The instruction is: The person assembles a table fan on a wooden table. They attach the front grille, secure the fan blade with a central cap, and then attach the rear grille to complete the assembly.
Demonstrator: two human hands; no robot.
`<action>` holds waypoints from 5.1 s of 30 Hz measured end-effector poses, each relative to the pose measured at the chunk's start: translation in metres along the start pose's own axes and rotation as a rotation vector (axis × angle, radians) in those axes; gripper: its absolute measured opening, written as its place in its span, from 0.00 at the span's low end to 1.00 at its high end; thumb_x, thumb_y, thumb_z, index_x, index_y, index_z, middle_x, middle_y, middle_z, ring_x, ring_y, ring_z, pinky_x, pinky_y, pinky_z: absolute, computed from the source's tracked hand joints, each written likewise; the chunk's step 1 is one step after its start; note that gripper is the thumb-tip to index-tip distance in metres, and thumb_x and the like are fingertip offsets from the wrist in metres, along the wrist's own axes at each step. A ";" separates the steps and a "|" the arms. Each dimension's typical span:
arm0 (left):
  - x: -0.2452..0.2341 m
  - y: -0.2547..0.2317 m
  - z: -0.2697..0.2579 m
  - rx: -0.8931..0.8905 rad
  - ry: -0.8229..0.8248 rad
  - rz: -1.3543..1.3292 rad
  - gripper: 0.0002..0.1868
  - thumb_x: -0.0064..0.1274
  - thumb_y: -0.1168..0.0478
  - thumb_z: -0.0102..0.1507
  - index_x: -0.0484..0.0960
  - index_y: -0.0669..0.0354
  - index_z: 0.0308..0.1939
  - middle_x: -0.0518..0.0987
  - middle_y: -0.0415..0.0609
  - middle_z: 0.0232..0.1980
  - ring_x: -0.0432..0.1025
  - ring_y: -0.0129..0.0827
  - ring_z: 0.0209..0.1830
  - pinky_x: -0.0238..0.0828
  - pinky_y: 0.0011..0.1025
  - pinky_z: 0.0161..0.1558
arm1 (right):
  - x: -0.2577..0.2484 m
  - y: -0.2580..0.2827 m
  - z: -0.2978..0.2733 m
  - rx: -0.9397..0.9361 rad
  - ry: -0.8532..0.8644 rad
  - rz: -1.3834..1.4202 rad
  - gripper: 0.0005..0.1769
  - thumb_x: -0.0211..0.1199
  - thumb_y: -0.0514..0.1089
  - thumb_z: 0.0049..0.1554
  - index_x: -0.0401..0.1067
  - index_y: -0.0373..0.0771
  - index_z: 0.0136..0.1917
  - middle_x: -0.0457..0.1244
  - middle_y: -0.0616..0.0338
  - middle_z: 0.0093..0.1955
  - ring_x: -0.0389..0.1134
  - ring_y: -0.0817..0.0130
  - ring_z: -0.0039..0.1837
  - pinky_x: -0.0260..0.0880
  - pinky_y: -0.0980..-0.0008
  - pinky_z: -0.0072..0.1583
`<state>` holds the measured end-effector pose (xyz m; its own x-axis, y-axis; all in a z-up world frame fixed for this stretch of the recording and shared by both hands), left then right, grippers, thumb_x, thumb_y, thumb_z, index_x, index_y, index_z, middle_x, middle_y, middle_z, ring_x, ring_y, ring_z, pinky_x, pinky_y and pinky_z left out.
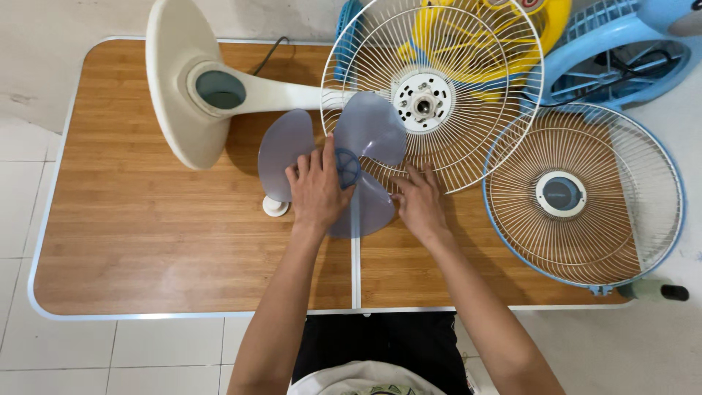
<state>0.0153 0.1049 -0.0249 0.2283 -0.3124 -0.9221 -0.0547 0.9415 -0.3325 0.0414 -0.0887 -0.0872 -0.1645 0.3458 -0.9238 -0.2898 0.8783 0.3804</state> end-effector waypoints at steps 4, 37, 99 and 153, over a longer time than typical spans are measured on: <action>0.000 0.001 -0.002 -0.013 0.001 -0.023 0.63 0.75 0.47 0.45 0.54 0.57 0.77 0.73 0.53 0.60 0.64 0.48 0.61 0.54 0.53 0.59 | -0.005 -0.001 0.001 0.064 0.060 0.041 0.24 0.64 0.38 0.56 0.72 0.45 0.67 0.52 0.51 0.79 0.42 0.43 0.82 0.39 0.43 0.78; -0.082 0.073 -0.090 -0.014 0.086 -0.200 0.58 0.70 0.62 0.42 0.59 0.54 0.75 0.77 0.49 0.62 0.65 0.48 0.63 0.53 0.53 0.61 | -0.011 0.107 0.011 0.016 -0.091 0.719 0.25 0.61 0.36 0.59 0.62 0.35 0.69 0.62 0.49 0.62 0.67 0.60 0.61 0.71 0.61 0.60; -0.007 0.141 -0.056 -0.203 -0.140 -0.240 0.32 0.63 0.71 0.45 0.79 0.59 0.55 0.73 0.54 0.56 0.66 0.51 0.58 0.60 0.48 0.57 | 0.032 0.149 0.033 -0.352 -0.024 0.291 0.21 0.62 0.25 0.53 0.70 0.34 0.60 0.62 0.46 0.60 0.69 0.47 0.58 0.75 0.58 0.57; -0.034 0.123 -0.100 -0.139 -0.180 -0.147 0.30 0.65 0.57 0.54 0.77 0.59 0.59 0.72 0.57 0.63 0.64 0.54 0.61 0.59 0.49 0.60 | 0.043 0.138 -0.014 -0.288 -0.127 0.202 0.28 0.67 0.36 0.56 0.67 0.32 0.68 0.54 0.40 0.73 0.55 0.41 0.72 0.58 0.47 0.70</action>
<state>-0.0962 0.2186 -0.0547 0.4117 -0.4053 -0.8162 -0.1381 0.8576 -0.4955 -0.0186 0.0427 -0.0738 -0.1326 0.5572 -0.8198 -0.5199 0.6651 0.5361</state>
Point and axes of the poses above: each hand's wrist, its own z-axis towards the middle knuckle, its own x-axis out of the palm, y = z × x, the point moved 9 cm from there along z, towards the middle knuckle
